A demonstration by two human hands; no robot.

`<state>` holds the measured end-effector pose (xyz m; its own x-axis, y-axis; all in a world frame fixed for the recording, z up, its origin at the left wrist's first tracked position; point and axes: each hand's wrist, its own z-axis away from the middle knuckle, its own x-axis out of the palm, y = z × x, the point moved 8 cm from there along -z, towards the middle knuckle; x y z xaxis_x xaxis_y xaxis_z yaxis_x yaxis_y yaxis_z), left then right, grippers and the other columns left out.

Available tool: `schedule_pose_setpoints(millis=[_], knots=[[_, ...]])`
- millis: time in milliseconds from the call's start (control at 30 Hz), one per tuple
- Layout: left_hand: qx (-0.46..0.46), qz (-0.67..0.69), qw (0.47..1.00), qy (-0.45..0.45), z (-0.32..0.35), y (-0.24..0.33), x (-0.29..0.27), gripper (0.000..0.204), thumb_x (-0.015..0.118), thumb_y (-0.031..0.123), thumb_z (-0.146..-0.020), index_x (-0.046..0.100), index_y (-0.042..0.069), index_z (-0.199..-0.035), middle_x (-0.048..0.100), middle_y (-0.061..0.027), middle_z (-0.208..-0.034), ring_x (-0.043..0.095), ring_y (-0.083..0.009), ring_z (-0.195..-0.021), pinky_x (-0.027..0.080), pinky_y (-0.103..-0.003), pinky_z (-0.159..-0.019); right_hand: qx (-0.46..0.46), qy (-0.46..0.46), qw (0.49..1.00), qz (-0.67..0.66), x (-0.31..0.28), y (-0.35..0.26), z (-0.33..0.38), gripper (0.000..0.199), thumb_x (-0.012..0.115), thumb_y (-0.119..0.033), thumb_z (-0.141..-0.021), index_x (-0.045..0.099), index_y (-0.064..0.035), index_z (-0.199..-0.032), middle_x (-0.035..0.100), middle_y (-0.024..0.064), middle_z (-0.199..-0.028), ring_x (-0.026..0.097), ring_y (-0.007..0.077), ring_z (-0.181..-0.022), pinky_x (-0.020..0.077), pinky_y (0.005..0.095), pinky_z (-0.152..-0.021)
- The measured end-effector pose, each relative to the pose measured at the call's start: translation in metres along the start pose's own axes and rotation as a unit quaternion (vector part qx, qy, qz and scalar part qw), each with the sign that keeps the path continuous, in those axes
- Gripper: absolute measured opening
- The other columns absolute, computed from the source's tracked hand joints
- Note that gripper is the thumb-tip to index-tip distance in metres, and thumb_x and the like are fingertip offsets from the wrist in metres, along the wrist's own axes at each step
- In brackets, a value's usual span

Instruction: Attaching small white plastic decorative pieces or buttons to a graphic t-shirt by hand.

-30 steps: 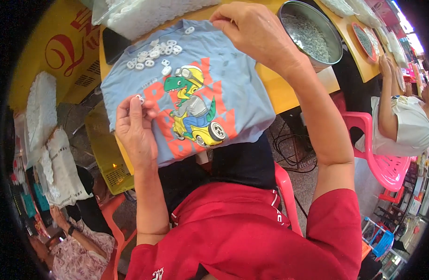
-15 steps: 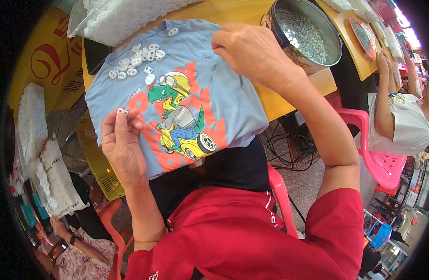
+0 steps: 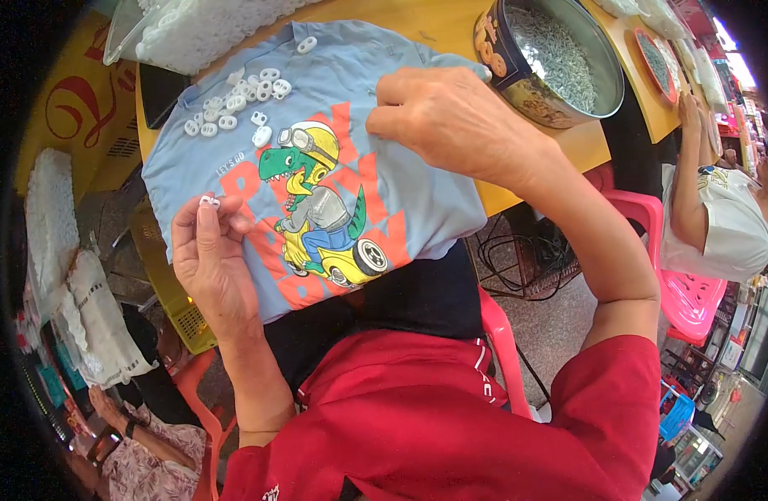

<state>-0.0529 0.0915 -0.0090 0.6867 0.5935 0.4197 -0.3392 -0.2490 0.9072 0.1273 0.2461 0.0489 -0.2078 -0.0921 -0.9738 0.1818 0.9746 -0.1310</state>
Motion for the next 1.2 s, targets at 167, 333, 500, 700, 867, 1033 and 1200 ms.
schedule_pose_setpoints(millis=[167,333,500,700,867,1033,1200], knots=[[0.002,0.003,1.0,-0.015,0.0,0.0,0.001,0.015,0.054,0.009,-0.097,0.055,0.0,-0.108,0.066,-0.0154,-0.095,0.06,-0.0147,-0.073,0.052,-0.03,-0.071,-0.028,0.009,1.0,0.01,0.0,-0.003,0.001,0.01,0.066,-0.005,-0.075,0.061,-0.0054,-0.084,0.056,0.0063,-0.08,0.059,0.0265,-0.075,0.0475,0.0366,-0.062],[0.001,0.009,1.0,-0.009,0.001,-0.002,-0.002,0.015,0.054,0.009,-0.097,0.055,0.0,-0.108,0.066,-0.0156,-0.095,0.06,-0.0147,-0.073,0.052,-0.029,-0.07,-0.022,0.032,0.999,-0.001,0.001,-0.008,0.001,0.014,0.067,-0.005,-0.074,0.057,-0.004,-0.083,0.057,0.0068,-0.081,0.059,0.0277,-0.075,0.0478,0.0373,-0.062],[-0.001,0.018,1.0,-0.011,0.0,0.001,0.003,0.014,0.055,0.009,-0.096,0.055,-0.001,-0.107,0.066,-0.0153,-0.095,0.06,-0.014,-0.073,0.051,-0.026,-0.07,0.031,0.051,0.997,-0.054,-0.007,-0.005,0.004,0.015,0.066,-0.001,-0.074,0.057,-0.0027,-0.085,0.058,0.0077,-0.082,0.06,0.0251,-0.074,0.0482,0.0339,-0.064],[0.005,0.003,1.0,-0.016,0.003,0.004,0.005,0.012,0.056,0.009,-0.096,0.055,0.0,-0.104,0.067,-0.0124,-0.094,0.058,-0.0101,-0.073,0.05,-0.024,-0.071,0.148,0.113,0.923,-0.338,-0.005,-0.016,0.0,0.015,0.066,0.0,-0.084,0.059,0.0015,-0.097,0.061,0.0043,-0.09,0.059,0.0099,-0.079,0.0492,0.0249,-0.071],[0.035,-0.021,0.999,-0.027,0.01,0.017,0.012,0.011,0.057,0.009,-0.095,0.056,0.001,-0.102,0.066,-0.0101,-0.092,0.056,-0.009,-0.073,0.049,-0.023,-0.07,0.209,0.138,0.706,-0.662,0.016,-0.042,-0.014,0.016,0.064,-0.008,-0.091,0.06,0.0023,-0.102,0.061,0.0041,-0.098,0.059,0.0108,-0.081,0.0503,0.0255,-0.077],[0.015,0.033,0.997,-0.062,0.021,0.022,0.025,0.014,0.059,0.009,-0.094,0.057,-0.001,-0.104,0.065,-0.0087,-0.091,0.057,-0.0094,-0.073,0.047,-0.023,-0.068,0.181,0.166,0.631,-0.736,0.016,-0.07,-0.031,0.012,0.065,-0.006,-0.089,0.062,0.0005,-0.099,0.064,0.0098,-0.098,0.061,0.0145,-0.079,0.0503,0.0271,-0.076],[0.012,0.055,0.996,-0.064,0.03,0.032,0.032,0.015,0.06,0.009,-0.094,0.057,-0.001,-0.104,0.065,-0.0083,-0.09,0.058,-0.01,-0.071,0.047,-0.022,-0.067,0.184,0.191,0.588,-0.764,0.014,-0.084,-0.035,0.017,0.066,-0.006,-0.088,0.061,-0.0001,-0.104,0.065,0.0088,-0.096,0.061,0.0141,-0.079,0.0502,0.0266,-0.074]])
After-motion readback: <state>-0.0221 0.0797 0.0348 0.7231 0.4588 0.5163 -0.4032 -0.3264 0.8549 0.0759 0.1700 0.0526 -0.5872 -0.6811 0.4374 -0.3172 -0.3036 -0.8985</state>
